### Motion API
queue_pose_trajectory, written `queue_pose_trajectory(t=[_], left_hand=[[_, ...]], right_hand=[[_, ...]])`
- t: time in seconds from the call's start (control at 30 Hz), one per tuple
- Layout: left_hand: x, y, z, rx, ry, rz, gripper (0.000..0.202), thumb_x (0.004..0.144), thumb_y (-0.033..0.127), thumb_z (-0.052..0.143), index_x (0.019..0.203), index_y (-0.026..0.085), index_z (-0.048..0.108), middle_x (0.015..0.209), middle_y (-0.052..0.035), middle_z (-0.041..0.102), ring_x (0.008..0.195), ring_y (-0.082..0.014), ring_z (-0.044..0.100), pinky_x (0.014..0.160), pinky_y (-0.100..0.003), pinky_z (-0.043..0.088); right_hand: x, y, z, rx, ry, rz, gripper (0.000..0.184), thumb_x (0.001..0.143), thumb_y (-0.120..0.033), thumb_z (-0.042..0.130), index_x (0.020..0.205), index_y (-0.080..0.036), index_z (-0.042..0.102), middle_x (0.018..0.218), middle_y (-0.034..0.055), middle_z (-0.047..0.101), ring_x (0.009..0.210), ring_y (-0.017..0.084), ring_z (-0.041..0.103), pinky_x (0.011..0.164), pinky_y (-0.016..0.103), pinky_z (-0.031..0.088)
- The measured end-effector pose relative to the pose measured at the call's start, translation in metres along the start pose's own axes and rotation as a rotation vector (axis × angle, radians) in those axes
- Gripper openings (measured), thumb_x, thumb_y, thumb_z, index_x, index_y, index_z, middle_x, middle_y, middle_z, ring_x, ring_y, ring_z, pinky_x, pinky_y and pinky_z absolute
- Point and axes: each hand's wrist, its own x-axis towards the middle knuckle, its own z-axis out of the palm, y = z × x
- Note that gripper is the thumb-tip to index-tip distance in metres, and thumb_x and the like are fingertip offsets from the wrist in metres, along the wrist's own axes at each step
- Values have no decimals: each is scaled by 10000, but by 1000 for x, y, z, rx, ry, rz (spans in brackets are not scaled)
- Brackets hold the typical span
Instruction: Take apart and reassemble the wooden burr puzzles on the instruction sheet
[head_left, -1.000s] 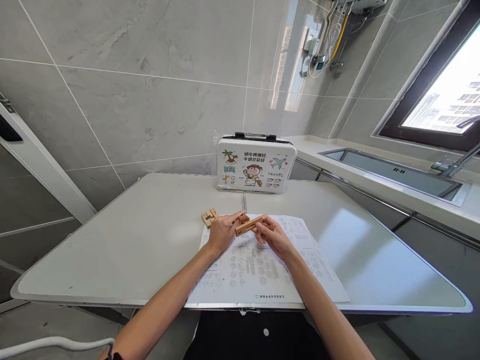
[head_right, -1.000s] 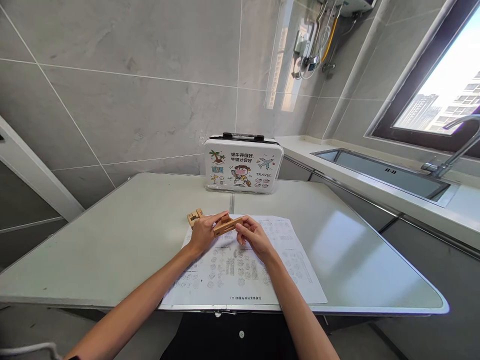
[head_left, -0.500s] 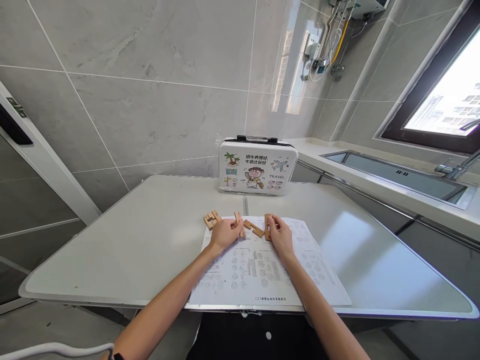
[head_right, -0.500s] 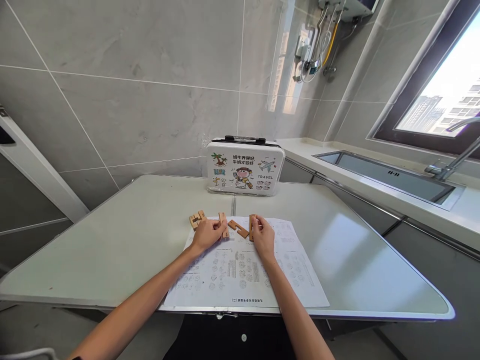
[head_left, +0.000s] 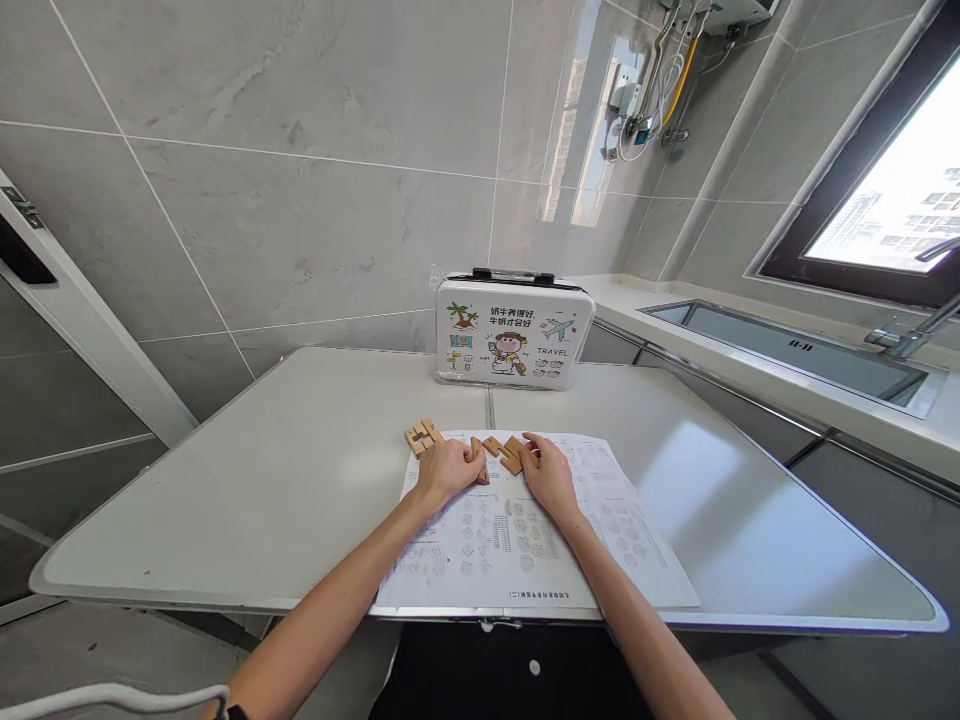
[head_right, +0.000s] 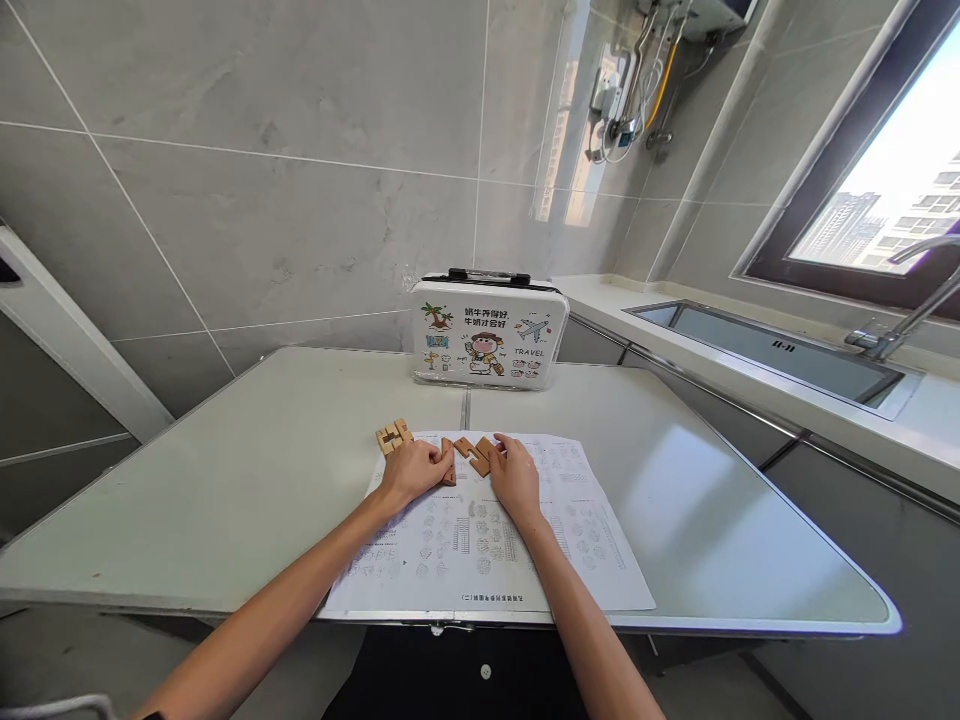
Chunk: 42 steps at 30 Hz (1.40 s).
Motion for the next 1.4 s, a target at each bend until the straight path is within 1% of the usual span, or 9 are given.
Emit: queue_pose_trajectory(t=[0.17, 0.3, 0.37, 0.47, 0.63, 0.73, 1.07, 1.3, 1.4], left_hand=[[-2, -2, 1, 29, 10, 45, 543, 933, 427, 501, 435, 214, 471, 433, -12, 474, 432, -157, 423, 539, -321, 237], [-4, 0, -2, 20, 22, 109, 401, 942, 347, 500, 563, 219, 528, 524, -1, 552, 509, -170, 507, 564, -310, 298], [-5, 2, -5, 4, 30, 161, 283, 940, 327, 521, 682, 224, 577, 656, -8, 632, 638, -187, 589, 632, -309, 383], [-6, 5, -8, -48, 63, 312, 135, 889, 359, 633, 889, 225, 621, 933, -49, 683, 924, -234, 630, 841, -349, 478], [-10, 1, -5, -120, -22, 485, 649, 732, 574, 814, 1237, 232, 592, 1329, -131, 569, 1225, -327, 538, 1044, -470, 471], [-10, -5, -2, -108, -88, 523, 845, 676, 672, 834, 1349, 253, 542, 1418, -147, 523, 1314, -366, 491, 1102, -527, 433], [2, -22, -15, 51, -17, 566, 671, 793, 680, 752, 1299, 261, 616, 1417, -133, 553, 1374, -363, 445, 1144, -537, 393], [9, -35, -14, 128, 35, 493, 870, 703, 821, 717, 1331, 231, 599, 1471, -163, 523, 1430, -416, 366, 1206, -615, 264], [10, -39, -10, 169, 80, 396, 693, 875, 759, 570, 1308, 220, 610, 1440, -155, 558, 1414, -391, 393, 1223, -615, 215]], right_hand=[[-1, -4, -2, -26, 16, -14, 356, 957, -370, 475, 1172, -192, 695, 1064, 109, 720, 967, 273, 662, 849, 403, 501], [-2, -6, -2, -49, 35, -4, 319, 953, -368, 476, 1096, -201, 708, 1049, 109, 724, 958, 271, 663, 845, 402, 500], [-2, -7, -2, -49, 35, -14, 313, 951, -368, 481, 1082, -200, 711, 1035, 105, 731, 942, 268, 668, 845, 402, 501], [-3, -10, -3, -18, 16, -46, 312, 950, -370, 491, 1077, -194, 715, 993, 96, 747, 867, 251, 675, 838, 396, 507], [-5, -16, -2, 46, -72, -93, 287, 962, -348, 484, 1040, -222, 730, 960, 66, 777, 813, 233, 689, 803, 373, 517], [-6, -19, -2, 83, -121, -106, 277, 962, -334, 478, 1026, -235, 729, 912, 48, 781, 779, 228, 698, 755, 357, 520], [-11, -31, -6, 137, -219, -197, 243, 944, -326, 524, 1045, -247, 731, 987, 41, 784, 790, 218, 689, 744, 352, 517], [-12, -31, -6, 104, -233, -208, 250, 947, -324, 518, 1051, -246, 732, 997, 51, 772, 816, 225, 684, 772, 368, 526], [-13, -31, -6, 86, -252, -237, 241, 952, -329, 527, 1059, -255, 729, 1039, 57, 763, 881, 237, 682, 811, 382, 528]])
